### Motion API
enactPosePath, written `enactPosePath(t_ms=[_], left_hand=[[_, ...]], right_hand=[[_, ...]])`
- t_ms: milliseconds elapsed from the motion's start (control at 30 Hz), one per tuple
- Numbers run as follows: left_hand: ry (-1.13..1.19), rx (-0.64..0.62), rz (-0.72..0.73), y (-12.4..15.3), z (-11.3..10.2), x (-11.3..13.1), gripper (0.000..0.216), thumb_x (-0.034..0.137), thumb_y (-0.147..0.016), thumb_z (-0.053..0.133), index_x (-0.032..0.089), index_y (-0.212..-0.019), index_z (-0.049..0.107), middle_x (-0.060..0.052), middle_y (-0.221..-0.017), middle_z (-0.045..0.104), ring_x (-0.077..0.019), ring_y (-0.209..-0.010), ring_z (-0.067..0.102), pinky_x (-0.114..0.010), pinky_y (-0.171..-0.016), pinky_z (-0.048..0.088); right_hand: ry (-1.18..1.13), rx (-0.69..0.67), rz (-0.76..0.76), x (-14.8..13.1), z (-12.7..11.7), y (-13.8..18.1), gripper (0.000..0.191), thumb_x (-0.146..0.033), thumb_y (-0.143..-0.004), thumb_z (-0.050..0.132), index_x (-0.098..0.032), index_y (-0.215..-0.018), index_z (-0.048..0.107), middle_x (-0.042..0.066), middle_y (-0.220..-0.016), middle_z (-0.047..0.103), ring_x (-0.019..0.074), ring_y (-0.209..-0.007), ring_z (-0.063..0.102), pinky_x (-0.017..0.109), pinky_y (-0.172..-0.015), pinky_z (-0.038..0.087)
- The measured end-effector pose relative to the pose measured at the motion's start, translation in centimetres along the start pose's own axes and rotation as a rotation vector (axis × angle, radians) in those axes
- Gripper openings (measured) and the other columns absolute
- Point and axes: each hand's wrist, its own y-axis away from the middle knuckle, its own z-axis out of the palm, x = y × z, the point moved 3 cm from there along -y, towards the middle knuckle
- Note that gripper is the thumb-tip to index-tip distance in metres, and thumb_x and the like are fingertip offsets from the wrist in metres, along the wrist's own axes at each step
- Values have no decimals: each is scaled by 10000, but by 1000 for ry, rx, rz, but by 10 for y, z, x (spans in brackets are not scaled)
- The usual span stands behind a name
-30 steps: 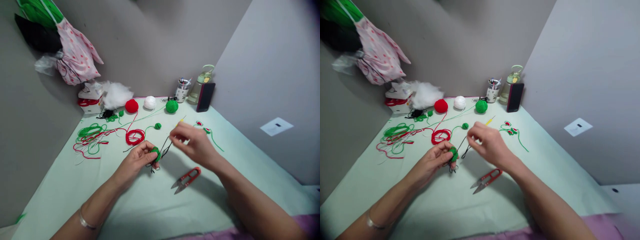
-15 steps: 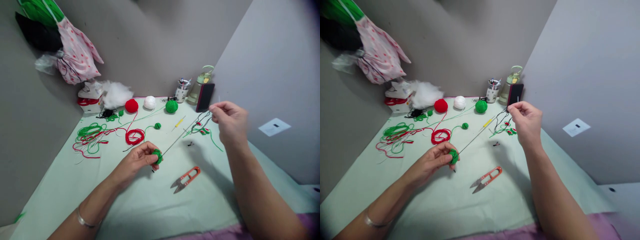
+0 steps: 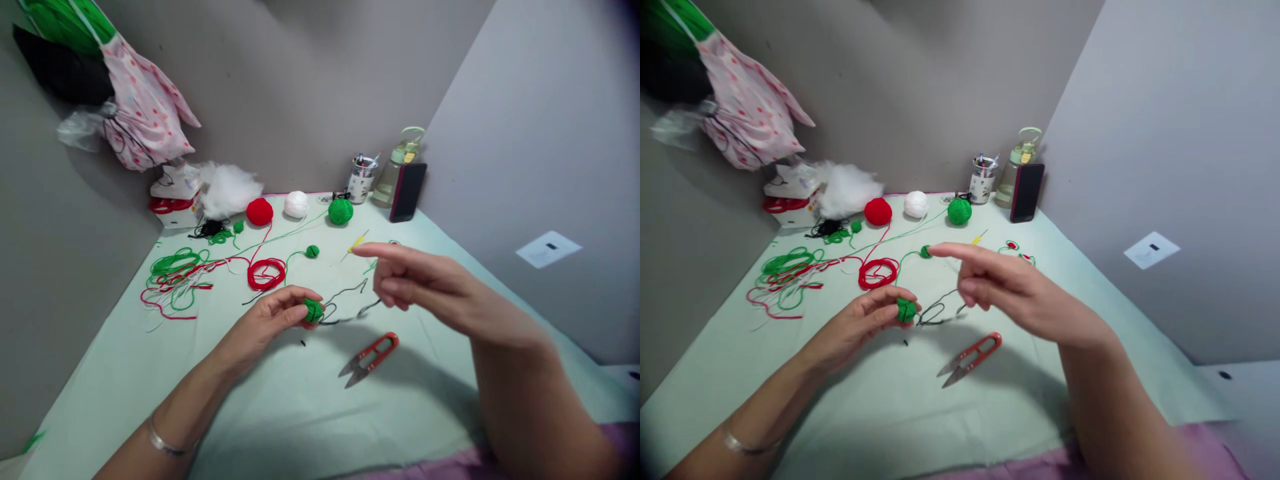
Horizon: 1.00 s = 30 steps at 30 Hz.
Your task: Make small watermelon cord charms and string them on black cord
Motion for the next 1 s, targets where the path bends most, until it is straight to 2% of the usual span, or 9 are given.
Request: enactPosePath(t_ms=[67,167,233,300,433,600,767,1000], left_hand=[[21,10,5,0,0,-1,225,352,-899,660,236,-1087,704,-49,-1090,679,-185,-963,640,-351,-952,454],[47,23,8,-1,0,-2,263,343,-886,681,226,-1122,691,-59,-1090,698,-190,-988,639,-350,-959,457],[49,42,4,-2,-1,-1,278,339,-876,696,212,-1123,689,-61,-1068,704,-186,-965,643,-337,-936,461],[45,59,5,-2,-2,0,276,335,-870,703,208,-1115,694,-54,-1052,700,-177,-942,645,-318,-914,461],[49,84,25,-1,-2,4,246,320,-863,707,216,-1086,707,-38,-1023,694,-168,-931,638,-298,-897,460],[42,103,43,1,-3,5,238,316,-857,713,220,-1074,707,-42,-1047,686,-173,-953,626,-294,-899,453],[-15,131,62,0,-5,4,264,324,-839,734,219,-1079,707,-48,-1041,685,-184,-962,612,-292,-867,447],[-4,141,118,-1,-4,5,233,227,-788,780,214,-1011,710,-42,-1035,699,-183,-1004,618,-282,-877,454]], right_hand=[[95,40,-15,-8,16,-2,320,-230,-1016,470,-253,-1331,519,-6,-793,606,114,-683,560,234,-622,457],[307,171,-141,-13,32,-8,96,-187,-992,512,-200,-984,607,12,-797,613,113,-683,547,238,-628,433],[448,231,-256,-13,40,-10,134,-174,-981,529,-186,-887,623,35,-811,600,129,-724,541,249,-638,423],[549,246,-314,-13,45,-11,146,-163,-978,528,-182,-902,650,48,-809,584,138,-728,530,252,-626,416],[619,177,-328,-11,50,-10,202,-120,-980,478,-171,-982,673,41,-774,559,125,-668,499,234,-572,395],[673,129,-305,-11,52,-9,242,-121,-979,456,-166,-926,687,24,-728,489,117,-628,444,229,-552,359],[668,83,-246,-10,56,-8,238,-123,-976,467,-165,-894,686,26,-734,470,129,-652,443,243,-575,352],[597,89,-272,-10,61,-12,234,-98,-978,456,-123,-881,668,35,-726,495,149,-688,461,266,-596,350]])
